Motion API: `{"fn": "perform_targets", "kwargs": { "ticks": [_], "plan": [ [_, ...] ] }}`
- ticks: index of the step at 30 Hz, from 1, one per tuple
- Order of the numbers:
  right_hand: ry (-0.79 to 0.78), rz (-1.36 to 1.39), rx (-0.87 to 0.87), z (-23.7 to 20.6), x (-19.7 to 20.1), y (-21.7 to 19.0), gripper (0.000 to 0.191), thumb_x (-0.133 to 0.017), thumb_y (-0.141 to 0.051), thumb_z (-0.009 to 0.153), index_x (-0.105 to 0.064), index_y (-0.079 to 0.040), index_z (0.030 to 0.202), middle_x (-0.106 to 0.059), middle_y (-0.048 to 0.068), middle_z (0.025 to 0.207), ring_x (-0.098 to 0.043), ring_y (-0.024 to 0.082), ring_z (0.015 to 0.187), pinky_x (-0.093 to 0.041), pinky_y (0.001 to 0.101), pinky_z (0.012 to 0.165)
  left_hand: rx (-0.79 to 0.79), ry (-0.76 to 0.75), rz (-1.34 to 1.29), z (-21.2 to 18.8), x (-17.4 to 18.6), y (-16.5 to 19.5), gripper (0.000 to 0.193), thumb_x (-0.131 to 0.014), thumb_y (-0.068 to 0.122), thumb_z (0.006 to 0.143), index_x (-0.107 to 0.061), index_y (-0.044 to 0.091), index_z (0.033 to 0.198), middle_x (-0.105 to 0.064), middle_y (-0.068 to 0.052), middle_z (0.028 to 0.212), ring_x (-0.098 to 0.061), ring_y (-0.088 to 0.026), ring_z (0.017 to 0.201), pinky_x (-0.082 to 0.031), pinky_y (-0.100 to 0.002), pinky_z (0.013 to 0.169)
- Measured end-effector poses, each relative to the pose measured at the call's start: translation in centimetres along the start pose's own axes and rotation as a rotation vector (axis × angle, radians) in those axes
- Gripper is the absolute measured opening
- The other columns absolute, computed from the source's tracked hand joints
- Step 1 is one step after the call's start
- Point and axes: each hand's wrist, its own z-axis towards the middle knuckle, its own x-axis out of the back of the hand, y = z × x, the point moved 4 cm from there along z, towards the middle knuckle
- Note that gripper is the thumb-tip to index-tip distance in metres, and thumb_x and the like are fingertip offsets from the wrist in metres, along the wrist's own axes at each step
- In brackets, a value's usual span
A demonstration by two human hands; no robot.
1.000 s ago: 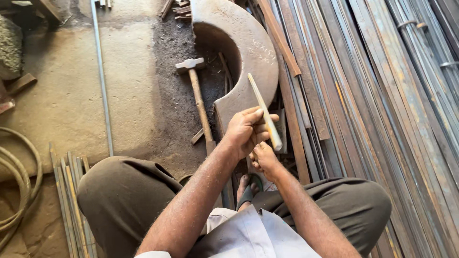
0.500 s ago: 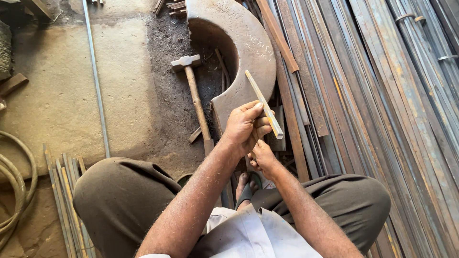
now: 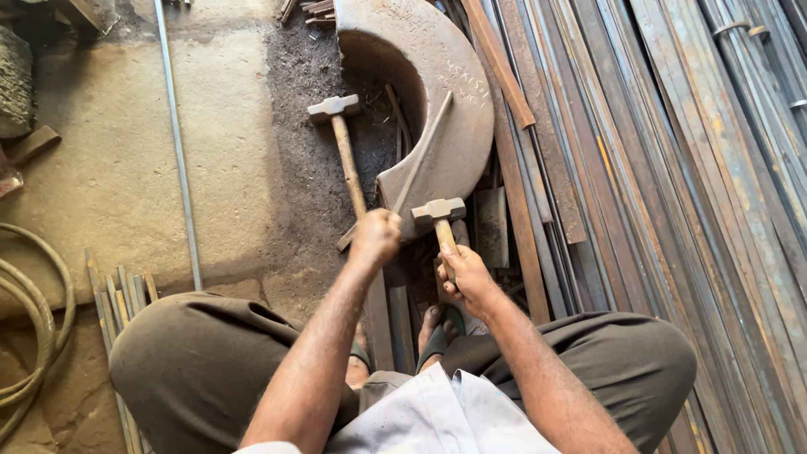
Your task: The person sits on the floor and hammers thin metal rods against a large curved anvil-like form to bend them, holding each rod in place with one hand while striking with a hammer in the other. They reposition and turn the rods repeatedly and set finished rods aside among stacks of metal stock.
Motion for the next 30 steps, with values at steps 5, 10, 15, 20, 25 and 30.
{"fn": "perform_targets", "kwargs": {
  "ticks": [5, 10, 15, 20, 25, 30],
  "plan": [
    [0.011, 0.033, -0.068, -0.1, 0.7, -0.3, 0.027, -0.060, -0.037, 0.102, -0.058, -0.011, 0.104, -0.061, 0.000, 0.076, -0.058, 0.008, 0.053, -0.045, 0.0233, 0.044, 0.059, 0.064, 0.012, 3.1, 0.8, -1.4, 0.048, -0.053, 0.046, 0.099, -0.075, 0.004, 0.097, -0.074, -0.026, 0.098, -0.071, -0.042, 0.097, -0.054, -0.053, 0.088],
    [-0.095, 0.241, -0.116, 0.6, 0.7, -0.4, 0.026, -0.060, -0.035, 0.099, -0.062, -0.011, 0.108, -0.066, 0.003, 0.079, -0.057, 0.008, 0.052, -0.042, 0.0223, 0.043, 0.130, 0.058, 0.089, 4.9, 0.8, -1.2, 0.056, -0.050, 0.054, 0.097, -0.077, 0.006, 0.103, -0.071, -0.028, 0.108, -0.066, -0.047, 0.108, -0.051, -0.054, 0.096],
    [-0.050, 0.169, 0.061, 0.3, -1.9, -3.7, 0.034, -0.058, -0.043, 0.101, -0.057, -0.010, 0.102, -0.060, 0.003, 0.072, -0.049, 0.007, 0.043, -0.033, 0.0202, 0.034, 0.107, 0.094, 0.103, 5.1, 0.6, -1.5, 0.057, -0.047, 0.055, 0.098, -0.077, 0.007, 0.103, -0.070, -0.028, 0.110, -0.065, -0.048, 0.109, -0.050, -0.055, 0.097],
    [0.069, -0.303, 0.680, -1.5, -2.8, -14.2, 0.025, -0.052, -0.032, 0.108, -0.050, -0.007, 0.108, -0.059, 0.001, 0.074, -0.051, 0.007, 0.049, -0.044, 0.0229, 0.038, 0.171, 0.052, 0.038, 4.9, 0.1, -2.2, 0.056, -0.048, 0.054, 0.097, -0.077, 0.006, 0.103, -0.072, -0.028, 0.107, -0.067, -0.047, 0.107, -0.051, -0.053, 0.096],
    [0.279, -0.653, 1.224, 0.2, -3.4, -19.6, 0.028, -0.051, -0.025, 0.114, -0.038, -0.004, 0.128, -0.057, 0.005, 0.087, -0.063, 0.012, 0.066, -0.057, 0.0263, 0.055, 0.164, 0.062, 0.027, 5.3, -0.5, -2.7, 0.056, -0.048, 0.053, 0.097, -0.077, 0.005, 0.101, -0.072, -0.027, 0.107, -0.067, -0.047, 0.107, -0.051, -0.054, 0.094],
    [0.299, -1.110, 0.451, 7.4, -3.7, -17.1, 0.033, -0.055, -0.034, 0.109, -0.043, -0.004, 0.116, -0.058, 0.005, 0.077, -0.062, 0.018, 0.060, -0.053, 0.0336, 0.045, 0.132, 0.070, 0.061, 5.4, -0.9, -3.1, 0.058, -0.045, 0.054, 0.099, -0.076, 0.006, 0.102, -0.071, -0.029, 0.107, -0.067, -0.048, 0.106, -0.052, -0.055, 0.095]
  ]
}}
